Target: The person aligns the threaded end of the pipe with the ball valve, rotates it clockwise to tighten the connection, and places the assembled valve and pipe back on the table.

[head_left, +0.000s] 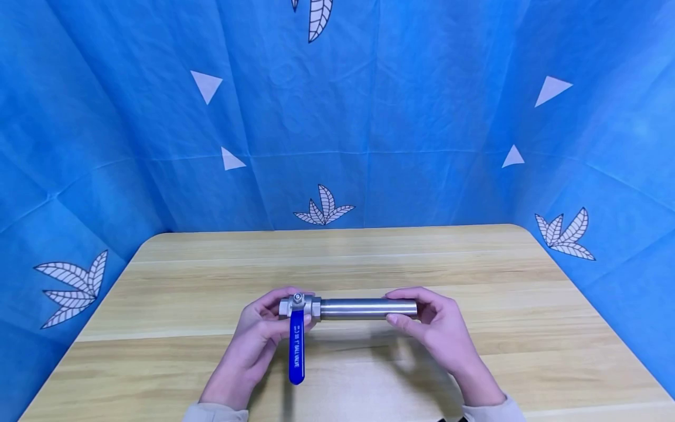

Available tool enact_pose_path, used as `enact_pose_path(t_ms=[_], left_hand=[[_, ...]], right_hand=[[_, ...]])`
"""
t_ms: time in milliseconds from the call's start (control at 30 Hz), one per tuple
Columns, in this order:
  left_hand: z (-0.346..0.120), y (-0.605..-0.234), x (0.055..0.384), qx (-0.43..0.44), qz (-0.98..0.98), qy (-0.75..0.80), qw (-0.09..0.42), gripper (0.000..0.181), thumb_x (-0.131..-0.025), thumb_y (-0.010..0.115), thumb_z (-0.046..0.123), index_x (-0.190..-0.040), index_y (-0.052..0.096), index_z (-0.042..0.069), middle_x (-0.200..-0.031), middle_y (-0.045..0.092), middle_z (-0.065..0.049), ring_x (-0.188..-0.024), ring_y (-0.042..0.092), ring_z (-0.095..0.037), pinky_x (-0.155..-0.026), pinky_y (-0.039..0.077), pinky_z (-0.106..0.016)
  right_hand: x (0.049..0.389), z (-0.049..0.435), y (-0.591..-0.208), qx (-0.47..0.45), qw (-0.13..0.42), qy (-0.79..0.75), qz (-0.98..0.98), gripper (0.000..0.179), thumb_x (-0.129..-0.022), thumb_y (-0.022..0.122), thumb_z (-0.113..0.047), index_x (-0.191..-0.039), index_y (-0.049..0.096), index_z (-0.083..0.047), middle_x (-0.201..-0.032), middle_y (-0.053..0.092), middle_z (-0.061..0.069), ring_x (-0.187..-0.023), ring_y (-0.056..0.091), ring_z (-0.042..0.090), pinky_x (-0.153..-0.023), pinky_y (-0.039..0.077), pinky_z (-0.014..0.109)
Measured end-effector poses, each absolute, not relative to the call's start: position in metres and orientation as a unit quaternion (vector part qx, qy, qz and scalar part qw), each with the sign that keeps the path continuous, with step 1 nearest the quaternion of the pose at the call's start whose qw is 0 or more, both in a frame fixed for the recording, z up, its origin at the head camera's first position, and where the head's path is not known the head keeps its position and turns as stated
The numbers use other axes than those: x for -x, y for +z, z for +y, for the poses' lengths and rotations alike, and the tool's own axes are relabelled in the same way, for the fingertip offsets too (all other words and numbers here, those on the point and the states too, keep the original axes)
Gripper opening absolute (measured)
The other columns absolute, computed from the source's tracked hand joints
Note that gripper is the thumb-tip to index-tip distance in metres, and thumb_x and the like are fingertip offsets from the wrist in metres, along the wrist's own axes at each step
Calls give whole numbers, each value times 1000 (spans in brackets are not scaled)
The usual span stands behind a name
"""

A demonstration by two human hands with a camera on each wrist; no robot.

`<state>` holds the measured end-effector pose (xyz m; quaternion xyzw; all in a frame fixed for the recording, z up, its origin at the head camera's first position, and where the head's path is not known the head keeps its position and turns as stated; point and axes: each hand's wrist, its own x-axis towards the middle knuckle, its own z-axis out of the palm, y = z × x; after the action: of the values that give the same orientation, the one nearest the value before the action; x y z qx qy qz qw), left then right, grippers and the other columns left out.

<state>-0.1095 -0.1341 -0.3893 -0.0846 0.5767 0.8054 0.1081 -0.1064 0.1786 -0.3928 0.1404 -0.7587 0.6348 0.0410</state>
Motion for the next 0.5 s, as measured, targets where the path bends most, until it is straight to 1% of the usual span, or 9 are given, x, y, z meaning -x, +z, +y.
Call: enact_pose_path(t_ms=[133, 300, 400, 500], left_hand=[[-134, -390, 109, 84, 580, 804, 106, 51, -78, 83, -9, -124, 75, 11, -121, 81, -2, -116, 71, -23, -98, 60, -36], [-133, -390, 110, 86, 579, 804, 105, 53, -78, 82, -9, -127, 74, 11, -123, 80, -3, -117, 70, -23, -98, 59, -36], [-133, -390, 110, 90, 574, 807, 107, 56, -79, 81, -9, -130, 73, 11, -125, 80, -3, -117, 72, -23, -99, 60, -37], [-133, -391, 110, 92, 562, 815, 108, 57, -80, 78, -11, -132, 71, 9, -126, 79, -4, -116, 74, -24, -99, 62, -38]], right_hand=[[106, 178, -393, -115, 22, 625, -772, 31, -92, 83, -7, -123, 77, -4, -103, 77, 3, -86, 73, 11, -77, 64, 27], [108, 179, -395, -117, 6, 627, -770, 29, -94, 81, -8, -122, 76, -3, -102, 76, 3, -84, 75, 16, -76, 65, 31], [109, 180, -397, -137, 1, 640, -756, 33, -92, 82, -4, -124, 74, -1, -108, 76, 3, -90, 75, 16, -79, 65, 30], [110, 181, -399, -167, 8, 653, -739, 45, -87, 84, 3, -129, 70, 0, -118, 75, 6, -102, 73, 14, -89, 62, 26]])
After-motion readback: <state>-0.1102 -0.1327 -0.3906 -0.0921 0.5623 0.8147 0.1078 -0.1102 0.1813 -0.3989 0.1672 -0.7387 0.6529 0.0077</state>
